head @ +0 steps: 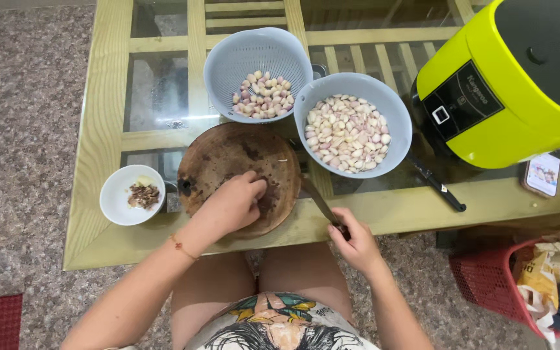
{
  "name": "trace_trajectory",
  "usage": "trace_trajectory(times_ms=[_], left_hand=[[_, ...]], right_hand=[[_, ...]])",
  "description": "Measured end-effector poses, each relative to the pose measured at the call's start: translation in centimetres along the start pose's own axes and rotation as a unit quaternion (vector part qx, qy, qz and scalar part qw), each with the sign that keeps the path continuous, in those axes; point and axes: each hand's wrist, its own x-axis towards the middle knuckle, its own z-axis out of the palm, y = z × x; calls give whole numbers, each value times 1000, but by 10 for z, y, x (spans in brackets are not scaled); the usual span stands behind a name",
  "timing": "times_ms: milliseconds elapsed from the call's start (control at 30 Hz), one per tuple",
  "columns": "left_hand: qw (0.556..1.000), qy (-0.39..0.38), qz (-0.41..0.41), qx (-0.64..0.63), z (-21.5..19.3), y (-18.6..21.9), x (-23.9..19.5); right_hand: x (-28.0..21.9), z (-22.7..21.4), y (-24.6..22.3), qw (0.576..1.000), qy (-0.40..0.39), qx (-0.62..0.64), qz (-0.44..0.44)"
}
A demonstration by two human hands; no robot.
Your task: The person sits on the floor and uses a knife to peel and chop garlic cloves on a wooden cutting board. They transfer the chopped pieces into a small white bowl and place the remaining cloves into a blue colander.
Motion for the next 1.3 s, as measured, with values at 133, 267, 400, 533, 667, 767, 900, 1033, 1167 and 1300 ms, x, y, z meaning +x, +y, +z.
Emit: trace_trajectory(times_ms=[133, 267, 400, 533, 667, 767, 900, 1033, 1167, 1300], left_hand=[[1000, 1, 12, -1, -2, -5, 3], [1000, -11, 11, 23, -5, -11, 10], [1000, 1, -16, 9, -24, -12, 15], [998, 17, 3, -64, -98, 40, 31], [973, 122, 106, -165, -122, 83, 88], [980, 61, 119, -147, -123, 96, 131], [986, -2, 36, -160, -157, 96, 143], [991, 46, -112, -52, -123, -13, 194], [982, -84, -148, 84, -80, -77, 228], [985, -46, -149, 70, -78, -81, 229]], right_hand=[[1, 6, 51, 989, 21, 143, -24], [3, 9, 71, 963, 8, 267, -20], [3, 10, 79, 951, -9, 308, -31], [0, -6, 39, 963, -30, 268, -17], [2, -6, 42, 961, -25, 277, -17], [1, -4, 43, 958, -21, 285, -19], [3, -7, 40, 946, -23, 323, -20], [0, 0, 51, 927, -26, 373, 3], [5, -2, 53, 922, -17, 387, -17], [6, -7, 39, 935, -32, 352, -37]])
